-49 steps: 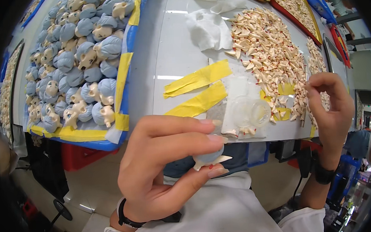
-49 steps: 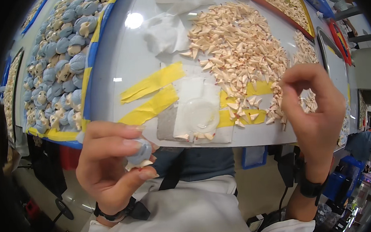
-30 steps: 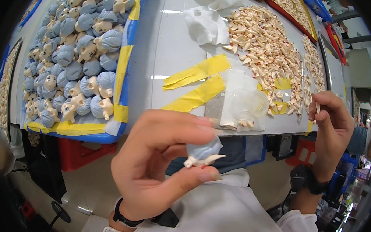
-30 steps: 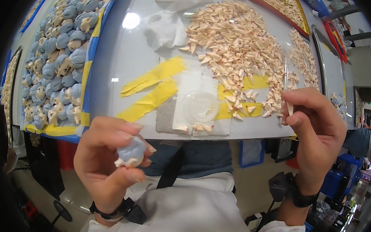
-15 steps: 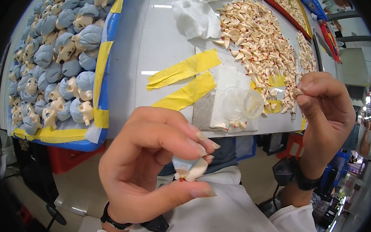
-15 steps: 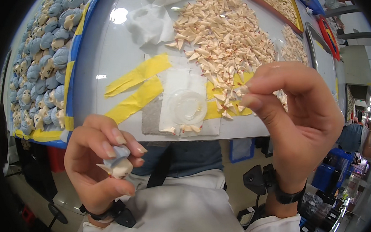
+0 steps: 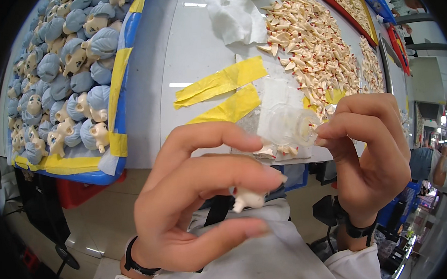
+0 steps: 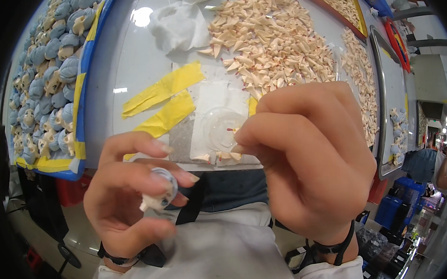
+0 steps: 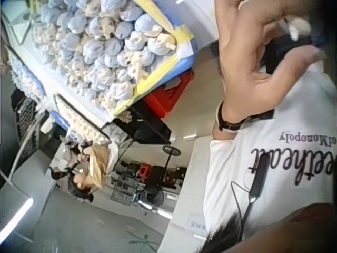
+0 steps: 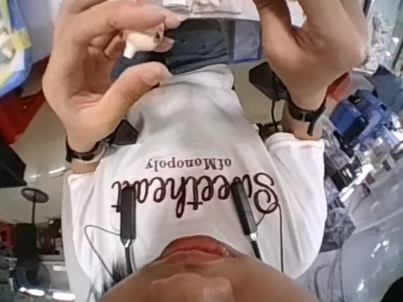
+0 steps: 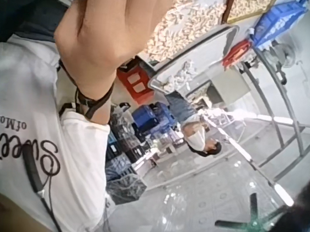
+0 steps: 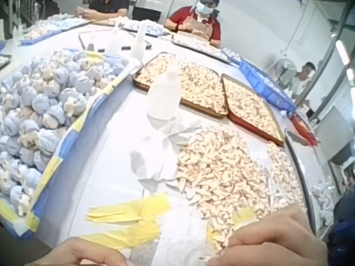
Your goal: The person assembles small figurines by hand, picking up tiny white and red-tipped pieces from a tray and attaching them to the heads of blue and white figures. The person places the completed figures into a blue tray on the left side of the workspace.
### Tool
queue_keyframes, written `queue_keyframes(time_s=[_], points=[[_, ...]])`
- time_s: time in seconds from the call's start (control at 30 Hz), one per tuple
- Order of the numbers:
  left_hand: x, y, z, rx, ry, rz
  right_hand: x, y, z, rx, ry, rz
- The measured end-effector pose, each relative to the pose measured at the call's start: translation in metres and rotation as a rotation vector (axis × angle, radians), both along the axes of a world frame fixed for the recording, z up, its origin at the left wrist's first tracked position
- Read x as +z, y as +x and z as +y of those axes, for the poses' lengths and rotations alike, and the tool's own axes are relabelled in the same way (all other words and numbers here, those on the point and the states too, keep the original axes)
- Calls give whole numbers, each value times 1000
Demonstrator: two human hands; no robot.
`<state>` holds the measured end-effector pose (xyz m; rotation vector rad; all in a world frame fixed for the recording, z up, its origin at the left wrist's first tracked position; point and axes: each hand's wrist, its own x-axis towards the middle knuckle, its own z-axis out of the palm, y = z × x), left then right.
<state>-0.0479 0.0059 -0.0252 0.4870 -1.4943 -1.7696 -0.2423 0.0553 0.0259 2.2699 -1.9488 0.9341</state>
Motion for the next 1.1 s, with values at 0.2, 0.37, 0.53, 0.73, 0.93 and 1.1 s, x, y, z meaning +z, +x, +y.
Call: queue_keyframes(time_s=[0.2,0.37,0.53,0.73,0.93,1.1], points=[[-2,-5,4,20,48,72,0,1,-1,16,-41,59],[-8,-12,6,80,-26,137,3,-1,2,-14,-39,67],[8,-19,23,206,346,116,-5,3,5,-44,-19,-179],[7,-19,25,173,285,139,-4,15,21,53,57,-768],[-5,-11,24,129,145,130,-6,34,32,66,183,-866],[-4,-7,28,144,148,65,-4,30,30,99,40,-447]])
